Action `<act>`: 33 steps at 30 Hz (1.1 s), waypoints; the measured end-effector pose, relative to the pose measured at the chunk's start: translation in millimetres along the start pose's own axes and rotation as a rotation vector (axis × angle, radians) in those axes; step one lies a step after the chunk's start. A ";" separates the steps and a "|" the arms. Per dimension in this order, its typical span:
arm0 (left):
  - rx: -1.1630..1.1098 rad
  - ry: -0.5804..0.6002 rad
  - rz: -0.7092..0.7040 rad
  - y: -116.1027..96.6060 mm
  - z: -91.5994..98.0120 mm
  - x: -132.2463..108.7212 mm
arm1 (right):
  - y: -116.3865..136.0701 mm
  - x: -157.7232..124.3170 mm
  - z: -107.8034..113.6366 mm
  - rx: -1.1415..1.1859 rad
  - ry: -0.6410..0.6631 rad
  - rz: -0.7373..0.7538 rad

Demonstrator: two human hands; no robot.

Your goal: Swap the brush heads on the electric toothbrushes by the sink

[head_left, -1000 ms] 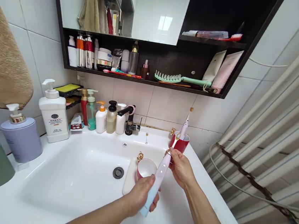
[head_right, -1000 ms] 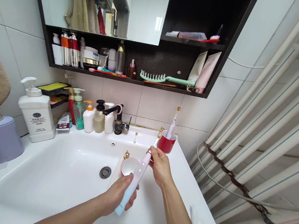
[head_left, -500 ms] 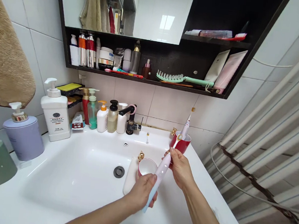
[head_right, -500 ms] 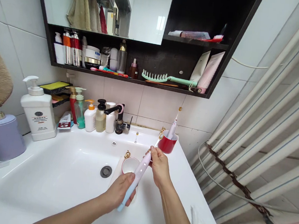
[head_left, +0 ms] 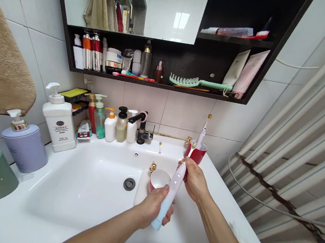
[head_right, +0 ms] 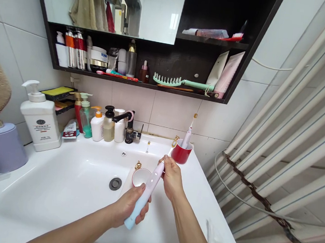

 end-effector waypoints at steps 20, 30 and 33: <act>0.731 -0.608 -0.528 -48.3 61.5 -3.0 | -6.2 -5.8 -22.0 -0.293 0.042 0.266; 1.021 -0.457 -0.393 -26.3 46.7 4.9 | -48.9 -1.4 -14.2 -0.610 -0.016 0.306; 1.010 -0.448 -0.447 -29.2 43.9 6.6 | -49.5 -0.3 -11.1 -0.604 -0.010 0.311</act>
Point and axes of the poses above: each hand's wrist, its own x-axis towards the middle knuckle, its own z-axis out of the back of the hand, y = z × x, the point moved 6 cm from there along x, towards the middle knuckle, and after that the axes turned 3 degrees about -y, right-handed, at the moved point
